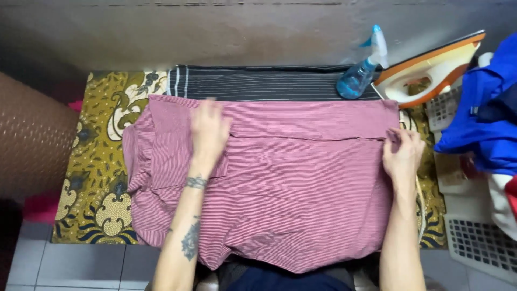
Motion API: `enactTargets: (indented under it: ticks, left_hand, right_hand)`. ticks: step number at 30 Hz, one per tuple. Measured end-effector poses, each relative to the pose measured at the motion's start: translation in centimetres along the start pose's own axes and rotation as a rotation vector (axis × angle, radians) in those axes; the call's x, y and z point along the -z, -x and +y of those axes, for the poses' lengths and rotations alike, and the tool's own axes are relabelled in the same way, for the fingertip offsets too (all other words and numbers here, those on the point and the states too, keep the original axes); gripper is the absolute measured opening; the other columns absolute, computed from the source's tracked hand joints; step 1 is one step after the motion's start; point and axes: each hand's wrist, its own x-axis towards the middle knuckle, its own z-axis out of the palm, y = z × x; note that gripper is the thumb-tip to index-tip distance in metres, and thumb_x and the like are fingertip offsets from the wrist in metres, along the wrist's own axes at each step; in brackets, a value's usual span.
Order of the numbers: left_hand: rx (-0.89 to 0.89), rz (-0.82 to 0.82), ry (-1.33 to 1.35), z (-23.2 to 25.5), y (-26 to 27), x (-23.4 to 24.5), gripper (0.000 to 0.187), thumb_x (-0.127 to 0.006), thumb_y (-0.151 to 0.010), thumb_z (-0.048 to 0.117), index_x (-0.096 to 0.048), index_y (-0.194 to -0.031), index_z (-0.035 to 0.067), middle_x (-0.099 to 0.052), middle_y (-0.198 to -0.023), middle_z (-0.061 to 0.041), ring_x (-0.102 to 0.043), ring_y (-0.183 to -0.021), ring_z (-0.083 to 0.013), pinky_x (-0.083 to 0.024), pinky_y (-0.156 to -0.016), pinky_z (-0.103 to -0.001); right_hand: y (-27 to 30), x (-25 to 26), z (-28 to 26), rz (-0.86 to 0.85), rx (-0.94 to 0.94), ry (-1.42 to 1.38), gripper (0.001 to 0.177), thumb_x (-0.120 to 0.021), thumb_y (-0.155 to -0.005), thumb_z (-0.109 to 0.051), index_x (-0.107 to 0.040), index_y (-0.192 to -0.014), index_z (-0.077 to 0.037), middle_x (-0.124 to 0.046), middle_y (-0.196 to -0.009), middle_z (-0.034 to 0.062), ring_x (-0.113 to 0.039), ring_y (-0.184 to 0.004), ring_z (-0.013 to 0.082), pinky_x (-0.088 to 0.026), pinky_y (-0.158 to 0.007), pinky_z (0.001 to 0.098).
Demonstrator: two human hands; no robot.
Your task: The person irons a pink striped shirt on an ironing board, then folds it neatly. The person uses an iron to smooth the shirt and then folds it into a compact rectangle.
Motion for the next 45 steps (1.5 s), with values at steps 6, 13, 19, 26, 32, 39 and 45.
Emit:
enactTargets:
  ticks: [6,13,19,26,32,39,45]
  left_hand:
    - [-0.398,-0.3,0.145,12.4,1.3,-1.9,0.066,-0.062,-0.093,0.023,-0.041,-0.156,0.018,-0.041,-0.159,-0.013,-0.033,-0.151,-0.0341,-0.028,-0.12,-0.061]
    - [-0.334,-0.359,0.129,13.8,2.8,-4.1,0.064,-0.05,-0.094,0.021,-0.039,-0.157,0.021,-0.036,-0.163,-0.011,-0.029,-0.153,-0.0318,-0.024,-0.119,-0.067]
    - [-0.321,-0.393,0.124,13.8,2.7,-3.3,0.06,-0.046,-0.097,0.022,-0.04,-0.157,0.021,-0.032,-0.166,-0.009,-0.026,-0.155,-0.0302,-0.021,-0.121,-0.065]
    - [-0.341,-0.403,0.151,13.6,2.9,-1.6,0.056,-0.036,-0.105,0.031,-0.032,-0.161,0.026,-0.026,-0.169,-0.007,-0.019,-0.157,-0.031,-0.011,-0.122,-0.067]
    - [-0.34,-0.42,0.164,13.4,2.7,-2.4,0.054,-0.033,-0.108,0.044,-0.033,-0.16,0.029,-0.024,-0.17,-0.006,-0.017,-0.158,-0.0311,-0.007,-0.122,-0.069]
    - [-0.253,-0.425,0.397,11.1,2.8,-3.1,0.049,-0.043,-0.108,0.046,-0.046,-0.153,0.027,-0.032,-0.166,-0.009,-0.028,-0.155,-0.0309,-0.02,-0.124,-0.064]
    - [0.377,0.301,0.46,2.1,4.3,5.2,0.02,-0.061,-0.101,0.028,-0.073,-0.111,0.016,-0.068,-0.108,-0.009,-0.062,-0.112,-0.0287,-0.042,-0.105,-0.046]
  right_hand:
    - [-0.5,-1.7,0.7,-0.025,0.002,0.014,0.031,-0.075,-0.087,-0.014,-0.077,-0.115,-0.029,-0.064,-0.113,0.0023,-0.062,-0.11,0.0309,-0.052,-0.097,0.0457]
    - [-0.4,0.8,-0.3,0.239,0.056,0.041,0.031,-0.076,-0.089,-0.003,-0.082,-0.109,-0.025,-0.071,-0.112,-0.0007,-0.059,-0.113,0.0237,-0.053,-0.1,0.035]
    - [-0.6,0.4,0.6,-0.022,-0.096,0.173,0.035,-0.065,-0.09,-0.006,-0.082,-0.105,-0.033,-0.072,-0.104,0.0032,-0.066,-0.104,0.0326,-0.055,-0.096,0.0448]
    - [-4.5,1.6,-7.0,-0.095,0.171,-0.055,0.042,-0.056,-0.107,-0.024,-0.057,-0.147,-0.012,-0.054,-0.146,0.0223,-0.048,-0.134,0.0444,-0.037,-0.11,0.0593]
    - [-5.6,-0.8,-5.9,-0.459,0.02,0.074,0.068,-0.042,-0.107,-0.058,-0.034,-0.164,-0.022,-0.021,-0.172,0.0193,-0.019,-0.157,0.0437,-0.018,-0.123,0.0676]
    - [-6.5,-6.9,-3.7,-0.292,0.038,-0.073,0.068,-0.06,-0.108,-0.05,-0.054,-0.151,0.003,-0.041,-0.156,0.0367,-0.036,-0.148,0.0499,-0.028,-0.12,0.0596]
    - [-5.6,-3.1,-9.3,-0.117,0.034,-0.206,0.059,-0.075,-0.102,-0.017,-0.053,-0.149,0.011,-0.044,-0.148,0.0425,-0.039,-0.14,0.0568,-0.033,-0.116,0.0607]
